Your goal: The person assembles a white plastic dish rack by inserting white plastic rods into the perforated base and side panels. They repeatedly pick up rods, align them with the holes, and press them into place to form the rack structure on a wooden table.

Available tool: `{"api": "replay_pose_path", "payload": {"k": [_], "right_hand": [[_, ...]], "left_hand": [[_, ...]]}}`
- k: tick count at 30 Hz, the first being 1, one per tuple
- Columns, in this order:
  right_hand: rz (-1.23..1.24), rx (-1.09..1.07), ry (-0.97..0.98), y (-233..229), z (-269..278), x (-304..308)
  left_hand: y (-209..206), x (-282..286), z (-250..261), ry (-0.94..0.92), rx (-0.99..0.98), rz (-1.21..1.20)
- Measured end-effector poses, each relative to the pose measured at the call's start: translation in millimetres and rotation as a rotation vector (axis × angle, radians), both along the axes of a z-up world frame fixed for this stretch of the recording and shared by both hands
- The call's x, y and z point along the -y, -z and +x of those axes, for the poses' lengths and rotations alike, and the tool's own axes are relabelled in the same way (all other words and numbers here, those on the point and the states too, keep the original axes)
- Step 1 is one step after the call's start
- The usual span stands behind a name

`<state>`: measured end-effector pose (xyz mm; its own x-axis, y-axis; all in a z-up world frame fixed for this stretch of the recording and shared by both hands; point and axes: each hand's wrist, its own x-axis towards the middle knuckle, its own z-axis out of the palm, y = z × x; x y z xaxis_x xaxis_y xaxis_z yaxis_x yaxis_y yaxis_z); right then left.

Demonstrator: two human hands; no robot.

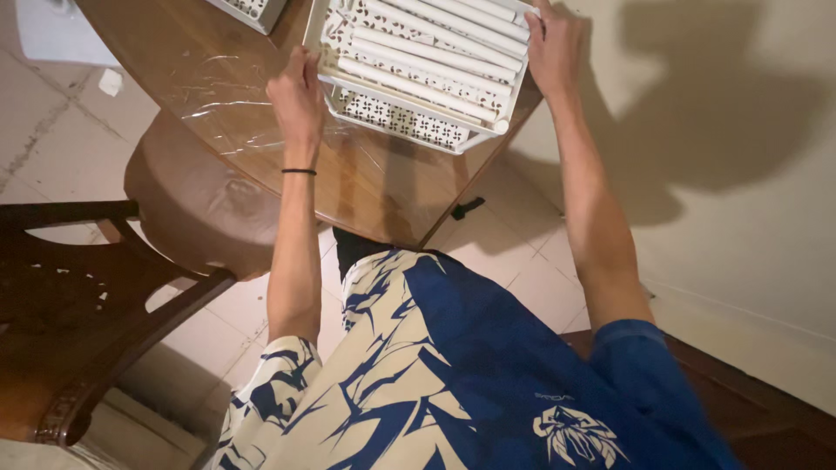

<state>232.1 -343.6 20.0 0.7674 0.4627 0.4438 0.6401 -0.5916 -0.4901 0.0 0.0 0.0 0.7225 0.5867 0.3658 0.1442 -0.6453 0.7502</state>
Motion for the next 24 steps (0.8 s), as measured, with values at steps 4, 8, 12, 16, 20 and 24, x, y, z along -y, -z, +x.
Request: {"api": "replay_pose_path", "payload": {"k": [4, 8, 12, 16, 20, 24], "right_hand": [[-0.082, 0.056, 0.012, -13, 0, -3], [-0.041, 0.082, 0.04, -10, -3, -4], [-0.048, 0.11, 0.057, -10, -2, -4], [-0.009, 0.076, 0.026, -15, -6, -5], [0.102, 0.008, 0.051, -15, -9, -5], [0.304, -0.011, -0.002, -9, -9, -7]], "left_hand": [[7, -5, 0, 0.052, 0.025, 0.072], [5, -1, -2, 0.066, 0.113, 0.111], [-9, -3, -3, 0.065, 0.095, -0.01], [-19, -4, -10, 0.082, 0.104, 0.024], [-20, -3, -8, 0.098, 0.128, 0.02], [-21, -8, -8, 0.052, -0.036, -0.066]]}}
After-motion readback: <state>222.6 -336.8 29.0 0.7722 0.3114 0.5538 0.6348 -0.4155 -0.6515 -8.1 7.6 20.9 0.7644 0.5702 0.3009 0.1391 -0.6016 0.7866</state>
